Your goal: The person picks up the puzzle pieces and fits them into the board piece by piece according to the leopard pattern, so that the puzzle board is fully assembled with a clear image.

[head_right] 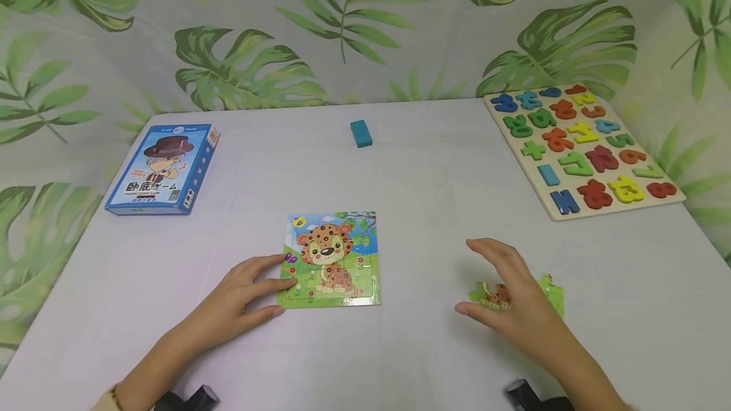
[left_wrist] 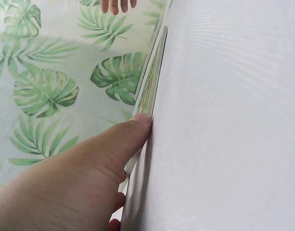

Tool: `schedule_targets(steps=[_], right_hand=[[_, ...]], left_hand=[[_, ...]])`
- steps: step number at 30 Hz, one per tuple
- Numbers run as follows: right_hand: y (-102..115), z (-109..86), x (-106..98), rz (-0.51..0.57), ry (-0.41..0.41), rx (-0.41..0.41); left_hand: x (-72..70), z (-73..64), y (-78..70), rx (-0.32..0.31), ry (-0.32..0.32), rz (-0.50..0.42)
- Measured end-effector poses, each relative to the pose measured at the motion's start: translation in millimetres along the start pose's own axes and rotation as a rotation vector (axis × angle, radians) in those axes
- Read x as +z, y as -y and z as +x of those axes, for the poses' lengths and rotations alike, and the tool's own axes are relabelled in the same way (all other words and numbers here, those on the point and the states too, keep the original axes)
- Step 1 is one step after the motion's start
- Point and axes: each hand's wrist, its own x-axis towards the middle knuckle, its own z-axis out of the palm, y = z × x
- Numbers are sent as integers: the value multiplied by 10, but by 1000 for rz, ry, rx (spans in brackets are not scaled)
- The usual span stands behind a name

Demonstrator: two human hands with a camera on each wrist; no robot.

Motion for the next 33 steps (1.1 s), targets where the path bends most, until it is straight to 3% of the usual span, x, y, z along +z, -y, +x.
schedule_targets(steps=[6,12,22,27,33], right_hand=[[-157,-145,-42,-26,-34,98],[-276,-230,-44,-43,-22,144],[-456,-299,-48,-101,77,95],[-535,-314,-80,-179,146,95],[-598,-316,-100,-283,147,55]], left_hand=[[6,3,4,17,-15,12],[0,5,2,16,-6,10],[-4,9,1,25,-1,4],[-3,4,9,34,-2,7],[-3,-4,10,23,4,10]])
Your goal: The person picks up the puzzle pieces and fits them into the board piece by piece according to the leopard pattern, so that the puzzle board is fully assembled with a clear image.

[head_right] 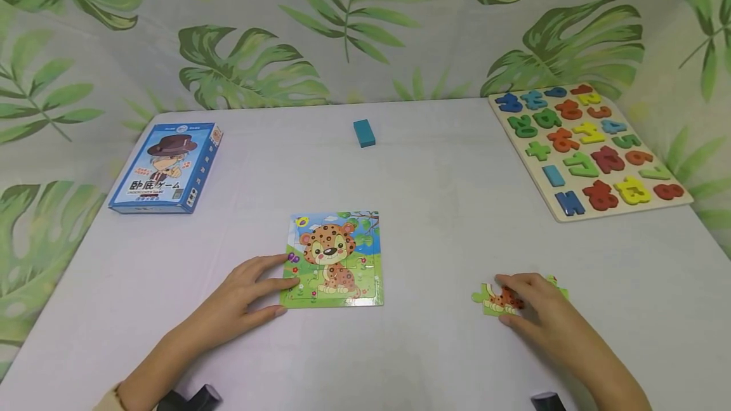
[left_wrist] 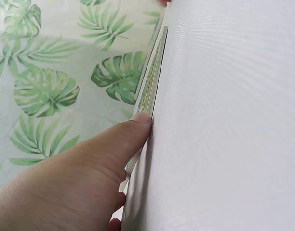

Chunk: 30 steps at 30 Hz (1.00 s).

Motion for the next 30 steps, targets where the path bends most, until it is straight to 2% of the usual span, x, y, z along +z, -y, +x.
schedule_targets(steps=[8,12,18,25,30], right_hand=[[65,50,0,-59,-42,-43],[201,164,-45,-22,-58,-70],[543,414,-24,89,-110,-192],[986,716,193,176,-80,-391],[1207,887,446,189,-22,-453]], left_hand=[[-7,-1,-20,-19,7,-3],[-13,1,-27,-25,10,-3],[-18,4,-31,-27,11,-7],[-15,5,-22,-9,-2,-4],[-9,-1,-10,-1,-8,-1]])
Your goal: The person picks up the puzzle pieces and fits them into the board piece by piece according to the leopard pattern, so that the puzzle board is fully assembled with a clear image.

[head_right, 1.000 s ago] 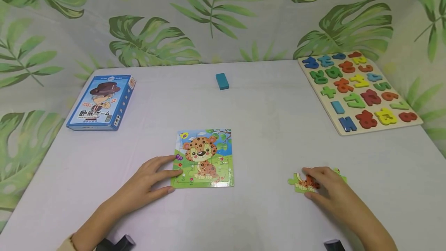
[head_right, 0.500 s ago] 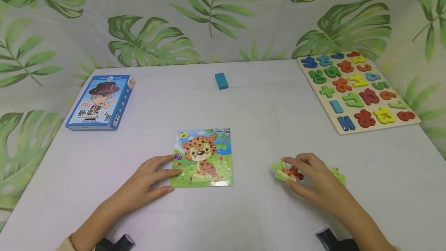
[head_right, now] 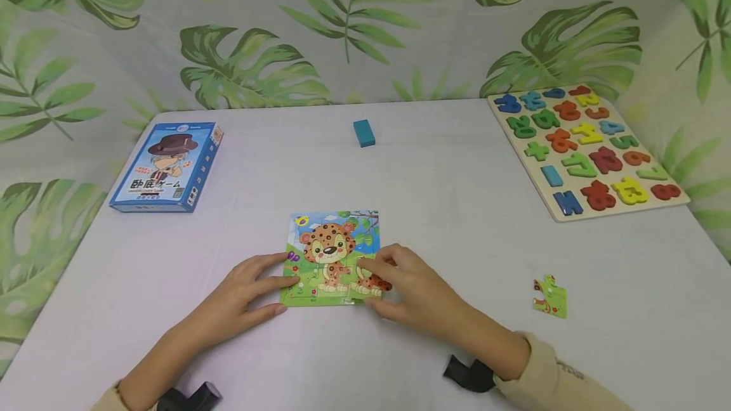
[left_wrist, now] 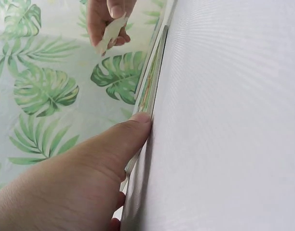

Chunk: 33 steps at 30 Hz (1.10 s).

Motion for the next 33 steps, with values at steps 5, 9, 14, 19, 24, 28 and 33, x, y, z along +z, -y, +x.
schedule_targets(steps=[5,9,14,19,24,28,33], right_hand=[[-3,137,239,-14,71,22],[-20,202,360,-22,136,68],[-45,284,451,-30,153,63],[-56,344,479,0,156,47],[-74,371,464,39,188,49],[-83,397,449,67,226,74],[-90,430,428,78,264,103]], left_hand=[[14,5,19,17,-9,4],[17,10,26,20,-11,5],[19,21,8,21,-26,4],[40,55,-31,64,-33,9],[54,105,-73,94,-18,52],[38,145,-99,103,23,99],[-10,230,-126,149,105,176]])
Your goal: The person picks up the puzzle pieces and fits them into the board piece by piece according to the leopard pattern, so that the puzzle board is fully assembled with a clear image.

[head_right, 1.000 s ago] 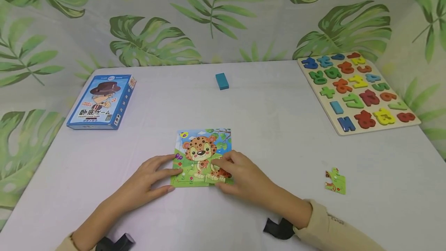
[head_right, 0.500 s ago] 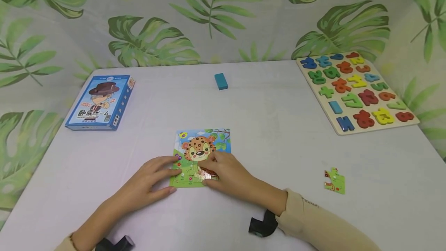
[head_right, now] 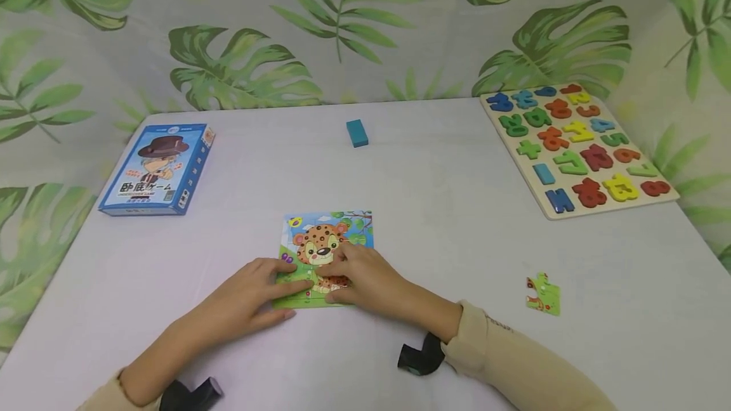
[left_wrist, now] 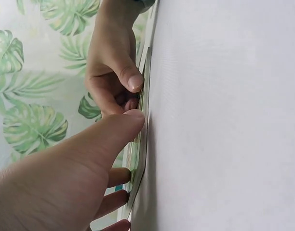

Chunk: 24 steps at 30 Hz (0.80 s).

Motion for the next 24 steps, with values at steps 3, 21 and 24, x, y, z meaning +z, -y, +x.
schedule_targets(steps=[3,21,24], right_hand=[[-4,15,-8,-42,11,-8],[-94,-346,-388,139,81,94],[-109,-531,-544,109,27,115]], left_hand=[[-39,36,12,23,13,20],[7,60,71,-22,-13,-219],[20,61,77,-11,-26,-218]])
